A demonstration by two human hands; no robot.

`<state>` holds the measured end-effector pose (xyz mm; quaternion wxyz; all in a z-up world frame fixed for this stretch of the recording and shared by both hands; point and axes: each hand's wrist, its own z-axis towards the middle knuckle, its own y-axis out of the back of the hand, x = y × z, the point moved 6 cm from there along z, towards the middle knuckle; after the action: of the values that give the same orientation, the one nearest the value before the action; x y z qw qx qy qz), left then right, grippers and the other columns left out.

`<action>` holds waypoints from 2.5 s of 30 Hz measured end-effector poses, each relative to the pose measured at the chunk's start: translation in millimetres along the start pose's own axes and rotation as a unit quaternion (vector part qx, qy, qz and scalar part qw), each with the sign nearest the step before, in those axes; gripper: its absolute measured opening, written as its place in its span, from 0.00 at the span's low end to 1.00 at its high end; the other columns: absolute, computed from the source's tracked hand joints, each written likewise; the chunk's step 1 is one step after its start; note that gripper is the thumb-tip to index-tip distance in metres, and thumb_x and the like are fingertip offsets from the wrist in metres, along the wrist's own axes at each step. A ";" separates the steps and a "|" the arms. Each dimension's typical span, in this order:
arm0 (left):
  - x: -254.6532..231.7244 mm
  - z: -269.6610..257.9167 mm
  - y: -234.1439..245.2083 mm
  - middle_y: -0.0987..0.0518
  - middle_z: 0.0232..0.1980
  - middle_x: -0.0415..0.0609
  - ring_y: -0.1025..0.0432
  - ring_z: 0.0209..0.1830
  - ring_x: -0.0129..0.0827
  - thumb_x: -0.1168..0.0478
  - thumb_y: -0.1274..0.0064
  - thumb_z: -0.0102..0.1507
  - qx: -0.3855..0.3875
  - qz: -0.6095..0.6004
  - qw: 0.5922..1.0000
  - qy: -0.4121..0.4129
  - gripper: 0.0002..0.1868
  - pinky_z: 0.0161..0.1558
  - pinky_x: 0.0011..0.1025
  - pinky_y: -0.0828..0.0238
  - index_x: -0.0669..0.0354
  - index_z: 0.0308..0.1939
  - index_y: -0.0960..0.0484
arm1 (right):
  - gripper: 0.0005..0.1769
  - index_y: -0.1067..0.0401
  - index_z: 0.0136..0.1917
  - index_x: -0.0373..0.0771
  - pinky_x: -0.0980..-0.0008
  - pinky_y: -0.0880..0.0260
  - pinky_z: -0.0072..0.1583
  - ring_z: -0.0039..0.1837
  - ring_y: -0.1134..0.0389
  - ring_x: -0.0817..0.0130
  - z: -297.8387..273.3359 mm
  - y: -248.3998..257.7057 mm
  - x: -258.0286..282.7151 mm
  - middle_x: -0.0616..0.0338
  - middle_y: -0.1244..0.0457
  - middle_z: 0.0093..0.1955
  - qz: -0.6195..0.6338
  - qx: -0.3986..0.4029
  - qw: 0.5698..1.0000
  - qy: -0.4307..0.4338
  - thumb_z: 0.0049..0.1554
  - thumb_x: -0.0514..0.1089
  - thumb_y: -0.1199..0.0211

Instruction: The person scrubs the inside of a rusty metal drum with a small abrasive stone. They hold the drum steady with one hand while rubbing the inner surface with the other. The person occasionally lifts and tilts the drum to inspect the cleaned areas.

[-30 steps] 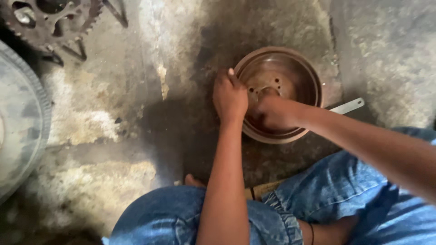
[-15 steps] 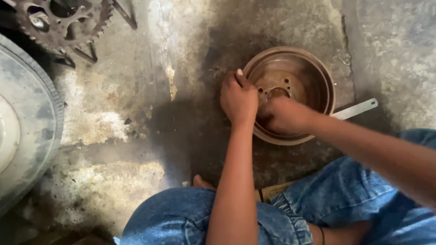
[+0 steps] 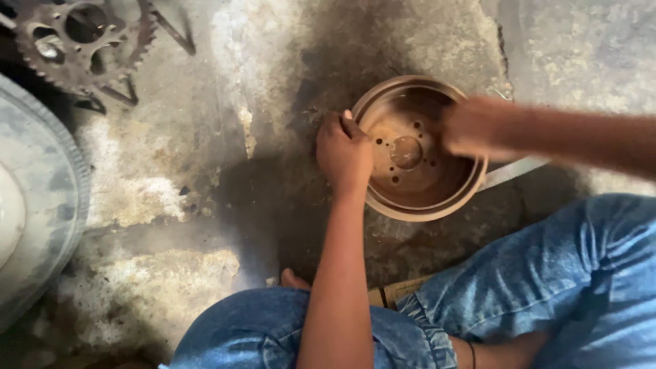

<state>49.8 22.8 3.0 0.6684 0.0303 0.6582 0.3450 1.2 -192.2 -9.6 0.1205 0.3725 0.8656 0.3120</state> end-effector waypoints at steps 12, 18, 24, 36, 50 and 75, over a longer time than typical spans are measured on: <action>17.9 1.2 -13.6 0.21 0.41 0.62 0.26 0.40 0.59 0.54 0.54 0.69 0.038 -0.160 0.979 0.120 0.16 0.45 0.51 0.30 0.65 0.41 0.23 | 0.13 0.24 0.50 0.29 0.60 0.29 0.50 0.45 0.31 0.67 76.8 57.6 23.8 0.45 0.28 0.45 0.640 -0.470 0.608 -0.013 0.51 0.33 0.42; 14.6 -1.1 -7.6 0.22 0.41 0.64 0.28 0.40 0.60 0.54 0.52 0.70 0.015 -0.074 0.996 0.055 0.16 0.43 0.52 0.32 0.67 0.40 0.24 | 0.13 0.24 0.50 0.30 0.58 0.29 0.50 0.43 0.30 0.59 80.8 46.2 14.5 0.43 0.28 0.46 0.551 -0.412 0.725 0.033 0.50 0.33 0.37; 9.6 1.3 -1.0 0.22 0.39 0.61 0.27 0.38 0.57 0.53 0.53 0.70 0.059 -0.077 0.990 0.105 0.16 0.41 0.51 0.32 0.65 0.39 0.24 | 0.15 0.23 0.51 0.35 0.54 0.28 0.52 0.48 0.28 0.53 26.2 -6.6 -4.7 0.44 0.28 0.47 0.324 -0.138 0.936 0.010 0.50 0.36 0.38; 14.6 -0.7 -12.5 0.21 0.47 0.61 0.29 0.49 0.63 0.53 0.56 0.69 -0.030 -0.015 0.999 0.016 0.16 0.51 0.61 0.37 0.64 0.43 0.23 | 0.15 0.25 0.51 0.27 0.48 0.28 0.51 0.51 0.25 0.43 98.2 53.7 9.4 0.31 0.29 0.49 0.641 -0.349 0.671 -0.130 0.51 0.34 0.46; 10.8 1.3 -6.9 0.23 0.48 0.62 0.29 0.49 0.60 0.54 0.58 0.73 0.023 -0.015 1.000 -0.012 0.17 0.52 0.52 0.31 0.66 0.46 0.23 | 0.13 0.24 0.57 0.39 0.61 0.30 0.61 0.58 0.28 0.61 -62.2 98.2 -68.6 0.51 0.28 0.55 0.541 -0.276 0.795 -0.004 0.59 0.37 0.40; -7.9 2.6 -3.6 0.26 0.51 0.63 0.31 0.52 0.61 0.56 0.67 0.74 0.115 0.006 0.991 0.069 0.18 0.51 0.53 0.35 0.67 0.52 0.25 | 0.17 0.25 0.49 0.39 0.59 0.28 0.53 0.54 0.31 0.54 -15.3 102.7 -6.3 0.55 0.35 0.49 -0.081 -0.570 0.817 0.041 0.44 0.41 0.36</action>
<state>54.5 17.2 8.4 0.6112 0.0873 0.7379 0.2726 57.4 -149.4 66.8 0.3005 0.1527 0.5641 0.7538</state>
